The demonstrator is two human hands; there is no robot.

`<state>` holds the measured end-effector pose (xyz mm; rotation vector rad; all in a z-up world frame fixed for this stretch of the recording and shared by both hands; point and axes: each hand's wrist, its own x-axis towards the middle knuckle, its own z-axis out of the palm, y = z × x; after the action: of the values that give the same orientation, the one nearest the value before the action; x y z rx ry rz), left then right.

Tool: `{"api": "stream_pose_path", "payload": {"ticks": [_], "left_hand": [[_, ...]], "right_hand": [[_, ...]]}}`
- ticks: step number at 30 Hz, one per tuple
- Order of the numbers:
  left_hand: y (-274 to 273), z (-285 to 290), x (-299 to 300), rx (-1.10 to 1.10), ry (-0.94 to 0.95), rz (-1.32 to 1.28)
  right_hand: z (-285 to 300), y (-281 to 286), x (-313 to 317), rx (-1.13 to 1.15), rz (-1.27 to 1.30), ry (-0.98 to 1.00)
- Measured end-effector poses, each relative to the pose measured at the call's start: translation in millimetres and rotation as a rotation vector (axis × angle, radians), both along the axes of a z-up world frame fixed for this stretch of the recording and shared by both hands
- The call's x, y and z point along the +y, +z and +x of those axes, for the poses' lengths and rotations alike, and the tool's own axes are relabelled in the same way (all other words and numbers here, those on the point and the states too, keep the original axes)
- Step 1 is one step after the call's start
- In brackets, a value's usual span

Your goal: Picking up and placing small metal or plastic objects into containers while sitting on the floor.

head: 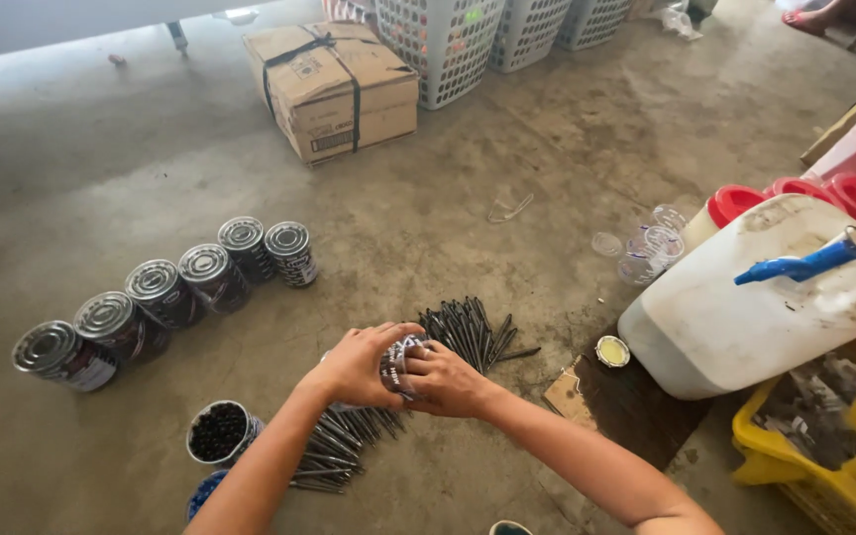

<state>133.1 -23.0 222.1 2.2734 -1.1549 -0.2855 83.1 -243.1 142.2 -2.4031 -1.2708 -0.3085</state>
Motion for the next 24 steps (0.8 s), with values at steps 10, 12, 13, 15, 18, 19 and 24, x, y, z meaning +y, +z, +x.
{"api": "stream_pose_path", "payload": {"ticks": [10,12,13,15,18,19,24], "left_hand": [[-27.9,14.0,-20.1,-0.049,-0.016,0.018],[-39.1,16.6,-24.5,-0.098,-0.035,0.065],[-40.9,17.7,-26.0,-0.089,-0.038,0.065],[-43.6,22.1,-29.7,-0.109,-0.036,0.148],[-51.0,28.3,-29.8,-0.108,0.002,0.171],[-55.1,30.5,-29.6,-0.102,0.0,0.171],[-71.4,45.5,-22.7,-0.035,0.137,0.26]], "right_hand": [[2.1,-10.1,-14.3,-0.015,0.116,-0.028],[1.6,-8.4,-11.7,-0.003,0.091,-0.083],[1.7,-11.5,-11.8,0.006,0.092,-0.086],[3.8,-17.2,-12.4,0.002,0.025,-0.098],[7.3,-19.4,-14.9,0.088,-0.032,-0.097],[8.1,-15.7,-15.7,0.094,-0.032,-0.098],[21.9,-22.5,-22.0,0.177,0.275,-0.192]]}}
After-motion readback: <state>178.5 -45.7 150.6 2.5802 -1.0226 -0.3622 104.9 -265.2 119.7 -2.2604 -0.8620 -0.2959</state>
